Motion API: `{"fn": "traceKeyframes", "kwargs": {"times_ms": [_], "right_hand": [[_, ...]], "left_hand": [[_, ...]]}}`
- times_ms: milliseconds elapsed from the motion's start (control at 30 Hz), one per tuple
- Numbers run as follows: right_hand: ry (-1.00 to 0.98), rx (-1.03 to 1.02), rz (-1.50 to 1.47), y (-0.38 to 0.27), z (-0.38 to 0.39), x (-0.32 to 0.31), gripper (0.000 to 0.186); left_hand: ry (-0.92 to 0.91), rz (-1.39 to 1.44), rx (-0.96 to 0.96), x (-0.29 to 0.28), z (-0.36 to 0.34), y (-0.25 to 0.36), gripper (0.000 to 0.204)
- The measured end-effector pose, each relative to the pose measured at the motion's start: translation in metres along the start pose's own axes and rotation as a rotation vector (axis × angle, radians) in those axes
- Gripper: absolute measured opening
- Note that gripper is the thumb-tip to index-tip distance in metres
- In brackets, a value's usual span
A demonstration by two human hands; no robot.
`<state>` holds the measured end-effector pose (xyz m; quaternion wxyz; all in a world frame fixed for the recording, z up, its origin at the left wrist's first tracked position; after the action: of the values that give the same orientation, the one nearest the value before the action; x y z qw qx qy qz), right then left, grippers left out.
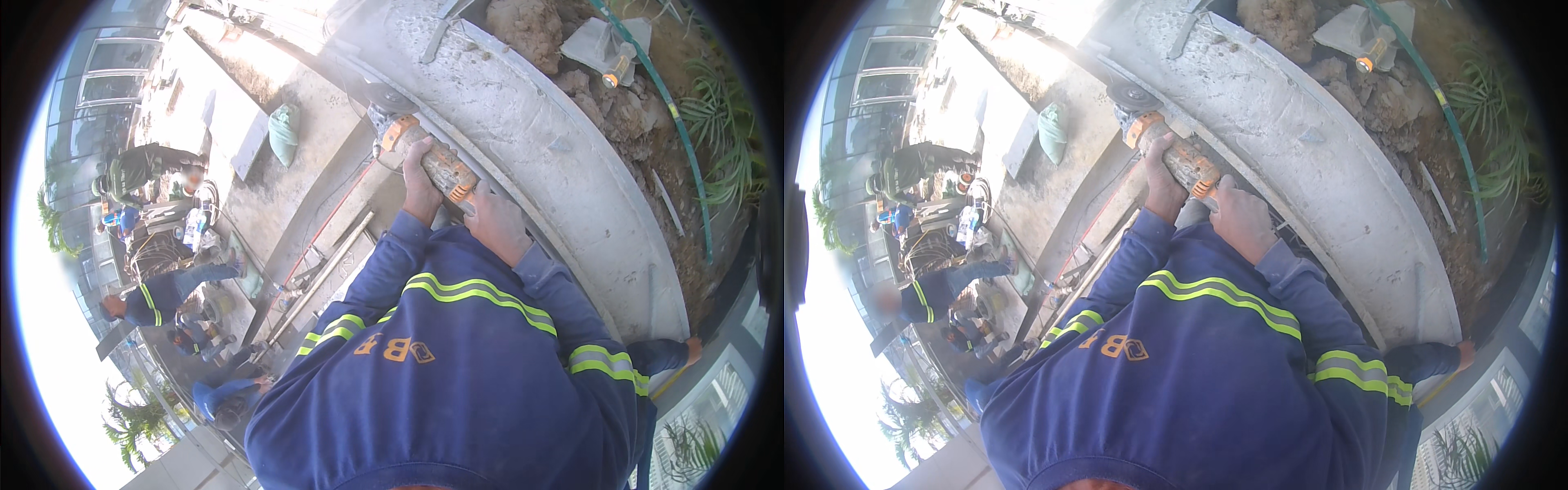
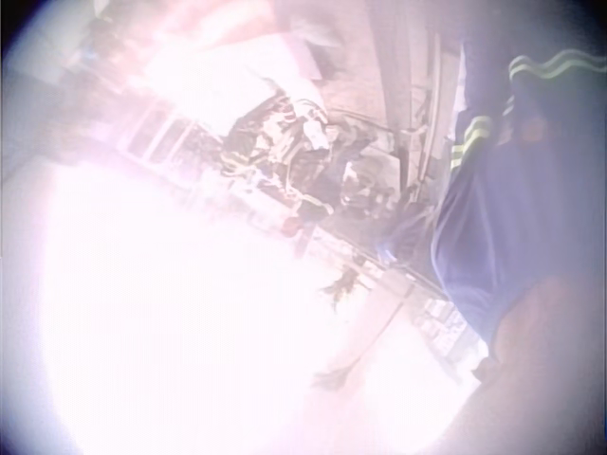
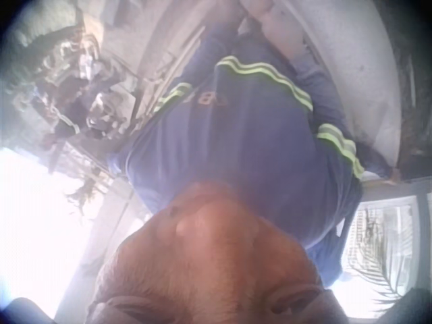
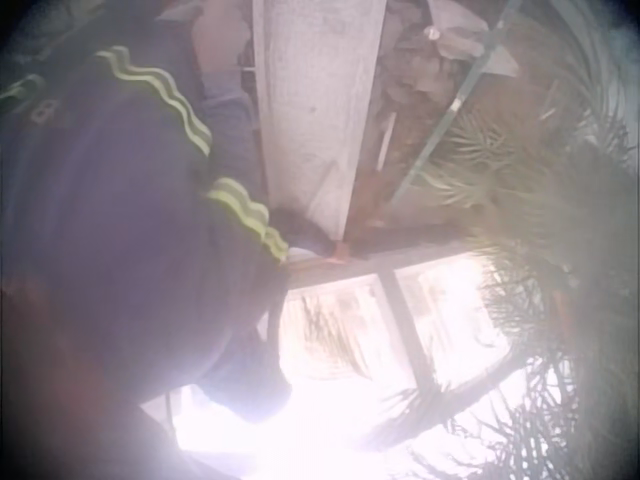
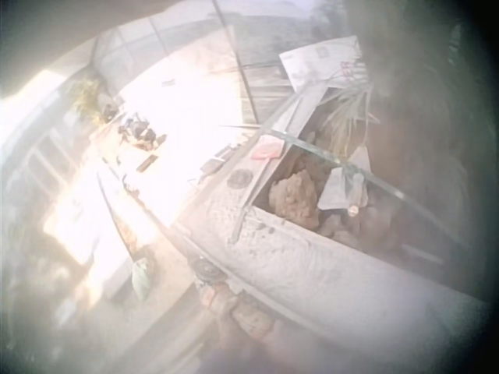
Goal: The person uses an angle grinder to cut a long stone slab on a construction site. Another worker measures the slab with a tape measure while the cutter continues the cut along the marked line.
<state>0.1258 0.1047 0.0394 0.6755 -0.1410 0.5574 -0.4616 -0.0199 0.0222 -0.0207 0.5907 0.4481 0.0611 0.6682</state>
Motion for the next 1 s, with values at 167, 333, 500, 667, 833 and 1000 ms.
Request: {"fn": "traceKeyframes", "kwargs": {"times_ms": [167,333,500,667,833,1000], "right_hand": [[0.003,-0.005,0.001,0.007,0.002,0.006,0.042],[-0.001,0.005,0.008,0.006,0.003,0.006,0.043],[0.004,0.001,-0.008,0.005,-0.006,0.006,0.040],[0.004,-0.001,-0.019,0.002,-0.011,0.004,0.038],[0.007,0.002,-0.064,0.004,-0.013,0.005,0.042],[0.032,-0.015,-0.089,0.003,-0.015,0.006,0.041]], "left_hand": [[-0.016,0.016,-0.009,0.000,0.003,-0.002,0.042],[0.012,-0.021,0.020,0.005,0.009,0.001,0.041],[-0.042,-0.017,0.013,0.003,-0.001,0.003,0.039],[-0.017,-0.020,0.019,0.001,-0.008,0.002,0.038],[-0.018,-0.005,0.014,-0.004,-0.016,0.001,0.037],[0.013,-0.007,0.012,-0.004,-0.019,0.003,0.038]]}}
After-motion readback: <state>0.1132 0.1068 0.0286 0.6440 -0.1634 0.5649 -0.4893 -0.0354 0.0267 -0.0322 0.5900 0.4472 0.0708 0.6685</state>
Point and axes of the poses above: each hand's wrist, its own z-axis away from the middle knuckle, its own x-axis out of the palm, y = z × x, the point moved 4 cm from there along -z, towards the middle knuckle, and after that the axes turned 8 degrees about -z, right-handed, at the moved point
